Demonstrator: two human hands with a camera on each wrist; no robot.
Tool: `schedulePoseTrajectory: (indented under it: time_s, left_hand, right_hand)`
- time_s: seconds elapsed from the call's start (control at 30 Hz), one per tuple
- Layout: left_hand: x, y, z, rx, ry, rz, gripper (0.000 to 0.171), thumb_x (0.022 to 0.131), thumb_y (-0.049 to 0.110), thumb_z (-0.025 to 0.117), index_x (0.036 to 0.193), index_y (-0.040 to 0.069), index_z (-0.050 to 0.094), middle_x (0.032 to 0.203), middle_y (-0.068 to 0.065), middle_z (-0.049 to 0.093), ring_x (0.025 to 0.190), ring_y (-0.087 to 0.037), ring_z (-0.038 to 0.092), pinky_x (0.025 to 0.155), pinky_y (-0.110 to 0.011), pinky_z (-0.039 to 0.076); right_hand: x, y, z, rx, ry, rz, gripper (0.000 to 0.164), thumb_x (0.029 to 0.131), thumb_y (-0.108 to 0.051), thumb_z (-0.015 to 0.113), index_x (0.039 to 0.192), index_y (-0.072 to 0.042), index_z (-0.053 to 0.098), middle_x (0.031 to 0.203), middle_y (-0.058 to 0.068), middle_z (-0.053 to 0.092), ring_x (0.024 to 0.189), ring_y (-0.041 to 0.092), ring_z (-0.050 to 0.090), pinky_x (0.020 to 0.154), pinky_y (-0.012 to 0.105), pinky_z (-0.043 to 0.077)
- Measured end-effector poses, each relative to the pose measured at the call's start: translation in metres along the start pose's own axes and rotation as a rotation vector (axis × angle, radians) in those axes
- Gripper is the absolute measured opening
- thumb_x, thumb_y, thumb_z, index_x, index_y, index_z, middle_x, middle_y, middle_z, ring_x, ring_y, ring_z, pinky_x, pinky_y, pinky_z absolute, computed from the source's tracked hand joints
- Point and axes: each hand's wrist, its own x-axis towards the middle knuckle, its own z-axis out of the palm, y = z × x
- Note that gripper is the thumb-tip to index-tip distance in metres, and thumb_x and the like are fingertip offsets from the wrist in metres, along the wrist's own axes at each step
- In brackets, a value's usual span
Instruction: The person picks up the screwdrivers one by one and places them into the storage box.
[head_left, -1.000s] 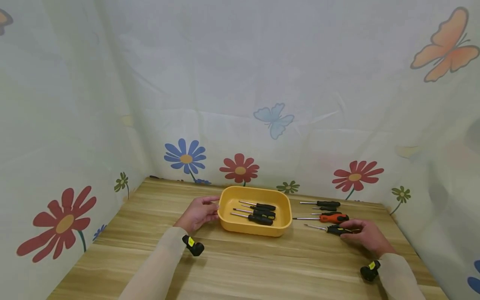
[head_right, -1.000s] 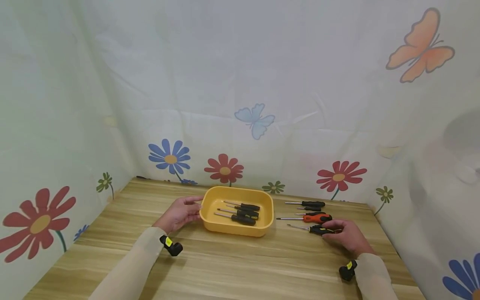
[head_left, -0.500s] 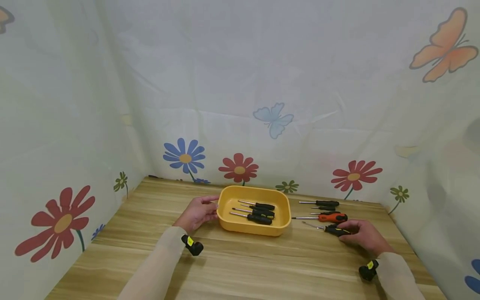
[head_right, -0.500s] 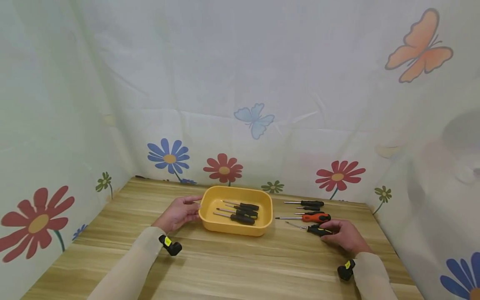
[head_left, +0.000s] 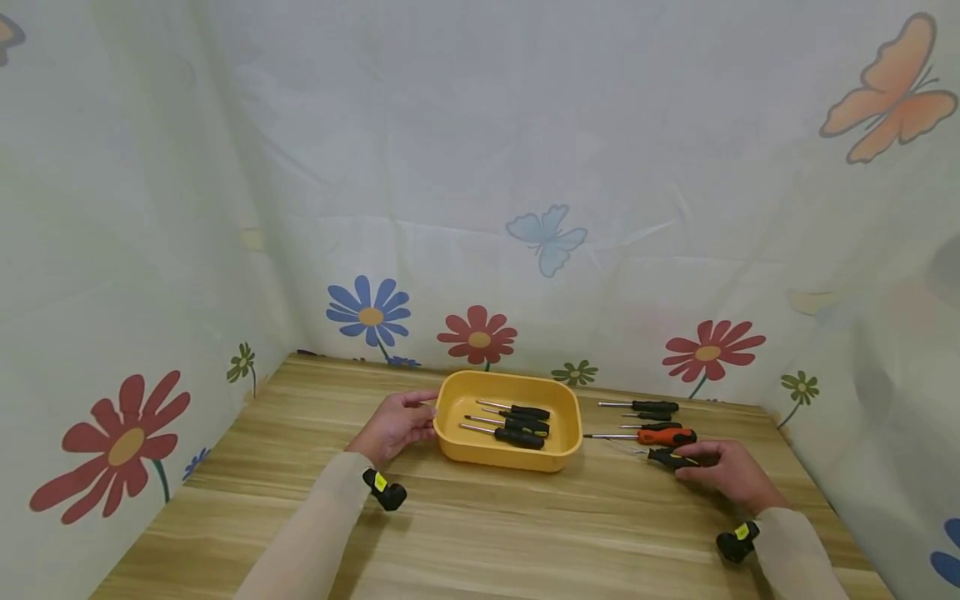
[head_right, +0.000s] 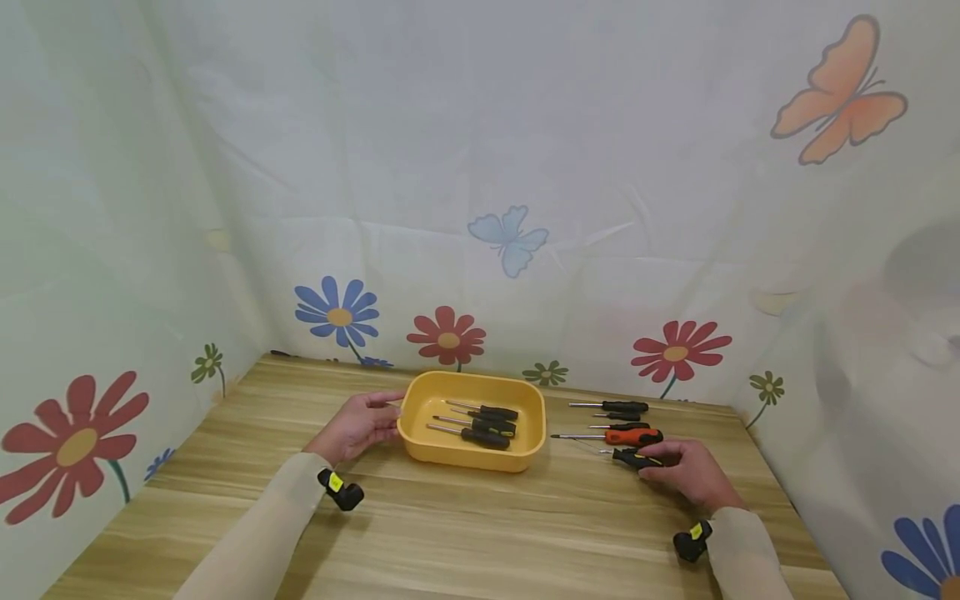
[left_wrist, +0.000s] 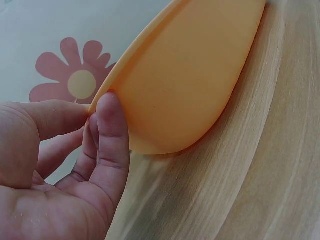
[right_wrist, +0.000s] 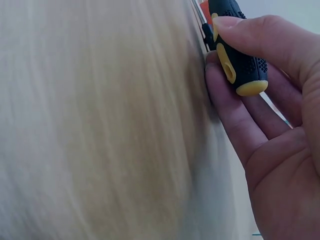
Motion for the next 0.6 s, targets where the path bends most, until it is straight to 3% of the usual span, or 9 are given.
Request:
schedulePoseTrajectory:
  time_s: [0.17,0.27,0.4,0.6]
  left_hand:
    - [0.001,0.001,0.000,-0.006,-0.003,-0.001,0.044,0.098,0.005,0.065,0.142,0.010,0.061,0.125,-0.024,0.062,0.082,-0.023,0.070,0.084,-0.036,0.063]
    - [0.002,0.000,-0.001,-0.016,-0.003,-0.003,0.044,0.098,0.005,0.065,0.141,0.011,0.062,0.124,-0.023,0.063,0.081,-0.022,0.070,0.082,-0.034,0.064]
    - [0.004,-0.002,-0.002,-0.030,-0.004,-0.004,0.043,0.098,0.005,0.065,0.140,0.011,0.063,0.123,-0.023,0.065,0.079,-0.021,0.071,0.079,-0.033,0.064]
    - [0.005,-0.003,-0.002,-0.034,-0.012,0.005,0.043,0.098,0.004,0.064,0.140,0.009,0.062,0.122,-0.024,0.065,0.078,-0.021,0.070,0.078,-0.033,0.064]
  right_hand:
    - [-0.002,-0.009,0.000,0.025,0.010,0.021,0.047,0.081,-0.038,0.087,0.120,-0.014,0.077,0.130,0.021,0.068,0.116,0.033,0.064,0.098,0.054,0.053]
    - [-0.003,-0.013,0.000,0.035,0.024,0.016,0.048,0.081,-0.038,0.087,0.121,-0.013,0.077,0.131,0.021,0.068,0.113,0.031,0.064,0.093,0.045,0.056]
    - [-0.003,-0.018,0.000,0.033,0.053,-0.008,0.047,0.081,-0.040,0.086,0.120,-0.015,0.078,0.129,0.018,0.069,0.106,0.022,0.062,0.082,0.029,0.053]
    - [-0.003,-0.025,0.002,0.022,0.118,-0.095,0.039,0.082,-0.034,0.086,0.116,-0.015,0.079,0.120,0.012,0.074,0.095,0.005,0.065,0.079,0.019,0.053]
